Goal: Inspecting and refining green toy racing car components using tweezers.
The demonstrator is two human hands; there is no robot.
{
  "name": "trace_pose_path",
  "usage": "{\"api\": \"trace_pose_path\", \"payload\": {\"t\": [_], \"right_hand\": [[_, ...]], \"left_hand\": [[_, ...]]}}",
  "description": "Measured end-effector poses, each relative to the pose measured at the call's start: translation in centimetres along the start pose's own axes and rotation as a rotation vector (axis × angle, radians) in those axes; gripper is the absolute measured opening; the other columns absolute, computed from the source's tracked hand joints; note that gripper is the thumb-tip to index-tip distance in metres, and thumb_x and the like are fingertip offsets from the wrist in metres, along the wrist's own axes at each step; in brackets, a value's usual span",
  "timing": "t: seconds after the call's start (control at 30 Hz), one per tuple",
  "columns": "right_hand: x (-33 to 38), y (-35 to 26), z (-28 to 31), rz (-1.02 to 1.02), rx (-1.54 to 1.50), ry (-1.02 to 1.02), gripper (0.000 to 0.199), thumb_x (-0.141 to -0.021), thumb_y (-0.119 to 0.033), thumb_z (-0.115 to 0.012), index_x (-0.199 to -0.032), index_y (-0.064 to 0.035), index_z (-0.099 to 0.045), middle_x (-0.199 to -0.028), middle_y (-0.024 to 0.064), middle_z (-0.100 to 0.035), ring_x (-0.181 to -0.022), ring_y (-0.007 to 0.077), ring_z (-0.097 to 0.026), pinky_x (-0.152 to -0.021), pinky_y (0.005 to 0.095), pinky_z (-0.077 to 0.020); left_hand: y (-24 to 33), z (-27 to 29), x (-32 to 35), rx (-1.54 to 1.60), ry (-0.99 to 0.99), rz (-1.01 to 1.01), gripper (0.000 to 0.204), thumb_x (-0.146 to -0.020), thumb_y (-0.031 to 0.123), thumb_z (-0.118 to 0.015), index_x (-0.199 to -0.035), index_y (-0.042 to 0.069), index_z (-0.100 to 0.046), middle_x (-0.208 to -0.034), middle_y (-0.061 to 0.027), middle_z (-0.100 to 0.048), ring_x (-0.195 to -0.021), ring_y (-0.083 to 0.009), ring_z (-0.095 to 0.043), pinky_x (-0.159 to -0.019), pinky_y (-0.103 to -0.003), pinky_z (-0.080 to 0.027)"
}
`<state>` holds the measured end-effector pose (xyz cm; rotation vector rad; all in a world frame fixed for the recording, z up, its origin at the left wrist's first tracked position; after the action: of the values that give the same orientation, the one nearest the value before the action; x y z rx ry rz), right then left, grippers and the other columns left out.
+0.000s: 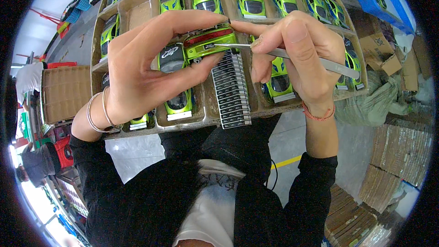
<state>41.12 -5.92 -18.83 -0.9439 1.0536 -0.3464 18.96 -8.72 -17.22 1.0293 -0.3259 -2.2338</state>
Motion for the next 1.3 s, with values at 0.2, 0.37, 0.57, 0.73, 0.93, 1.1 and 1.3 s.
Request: {"api": "trace_pose_path", "payload": {"t": [0.2, 0.37, 0.57, 0.73, 0.93, 1.1, 1.3], "right_hand": [[0.1, 0.0, 0.0, -0.011, 0.006, -0.006, 0.046, -0.106, -0.032, -0.039, -0.084, 0.0037, -0.059, -0.058, 0.0104, -0.06, -0.051, 0.0166, -0.061, -0.098, 0.0554, -0.0495], [-0.1, 0.0, 0.0, -0.01, 0.019, -0.009, 0.046, -0.106, -0.031, -0.039, -0.084, 0.0033, -0.059, -0.059, 0.0103, -0.06, -0.052, 0.0164, -0.061, -0.098, 0.0552, -0.0496], [-0.1, -0.1, -0.2, -0.023, 0.012, 0.012, 0.045, -0.106, -0.03, -0.039, -0.083, 0.0032, -0.06, -0.059, 0.0099, -0.06, -0.052, 0.0161, -0.06, -0.098, 0.055, -0.0496], [-0.2, -0.1, -0.3, -0.025, 0.03, 0.014, 0.045, -0.106, -0.03, -0.039, -0.083, 0.0032, -0.059, -0.059, 0.0101, -0.06, -0.052, 0.016, -0.06, -0.098, 0.0549, -0.0496], [-0.2, 0.3, -0.3, -0.008, 0.004, -0.009, 0.043, -0.106, -0.029, -0.04, -0.085, 0.0034, -0.059, -0.058, 0.0094, -0.059, -0.05, 0.0164, -0.058, -0.099, 0.0552, -0.0485], [-0.2, 1.0, 0.5, -0.056, -0.409, 0.169, 0.052, -0.108, -0.033, -0.025, -0.105, 0.0065, -0.058, -0.06, 0.0109, -0.057, -0.053, 0.0184, -0.058, -0.096, 0.0534, -0.0507], [-0.5, 1.7, -0.8, -0.222, -0.294, 0.157, 0.054, -0.108, -0.035, -0.028, -0.105, 0.0072, -0.061, -0.065, 0.0137, -0.062, -0.062, 0.0193, -0.064, -0.069, 0.0316, -0.0541]], "left_hand": [[0.1, 0.0, 0.0, -0.002, 0.003, 0.002, 0.044, -0.074, 0.002, -0.081, -0.115, 0.0, -0.067, -0.105, -0.0095, -0.072, -0.092, -0.0184, -0.071, -0.081, -0.027, -0.055], [0.0, 0.0, 0.0, -0.005, 0.015, -0.003, 0.044, -0.073, 0.002, -0.082, -0.115, 0.001, -0.067, -0.105, -0.0099, -0.072, -0.092, -0.019, -0.071, -0.081, -0.027, -0.055], [0.1, -0.1, 0.1, -0.009, 0.03, -0.015, 0.043, -0.074, 0.002, -0.082, -0.114, 0.0, -0.067, -0.105, -0.01, -0.072, -0.094, -0.0191, -0.071, -0.08, -0.028, -0.055], [0.2, -0.2, 0.2, 0.001, 0.073, -0.08, 0.031, -0.073, -0.001, -0.082, -0.1, 0.0, -0.068, -0.104, -0.0148, -0.071, -0.098, -0.0233, -0.071, -0.079, -0.028, -0.057], [-0.3, 0.2, 0.6, -0.008, 0.043, -0.193, 0.025, -0.073, -0.004, -0.081, -0.094, -0.001, -0.067, -0.103, -0.0188, -0.071, -0.096, -0.0275, -0.072, -0.078, -0.03, -0.058], [-0.4, 3.9, 1.4, -0.049, 0.021, -0.259, 0.037, -0.074, -0.007, -0.078, -0.108, -0.003, -0.064, -0.112, -0.0247, -0.067, -0.102, -0.031, -0.069, -0.08, -0.033, -0.058], [-5.0, 7.9, 5.6, -0.342, 0.212, -0.065, 0.05, -0.078, -0.006, -0.076, -0.125, -0.007, -0.059, -0.123, -0.0183, -0.066, -0.11, -0.0237, -0.066, -0.095, -0.035, -0.052]]}}
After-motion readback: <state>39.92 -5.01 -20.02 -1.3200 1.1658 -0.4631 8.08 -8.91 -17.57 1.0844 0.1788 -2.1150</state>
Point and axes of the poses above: each hand's wrist, its own x-axis away from the middle knuckle, its own z-axis out of the back of the hand, y = z × x, the point moved 2 cm from there along -x, towards the middle knuckle
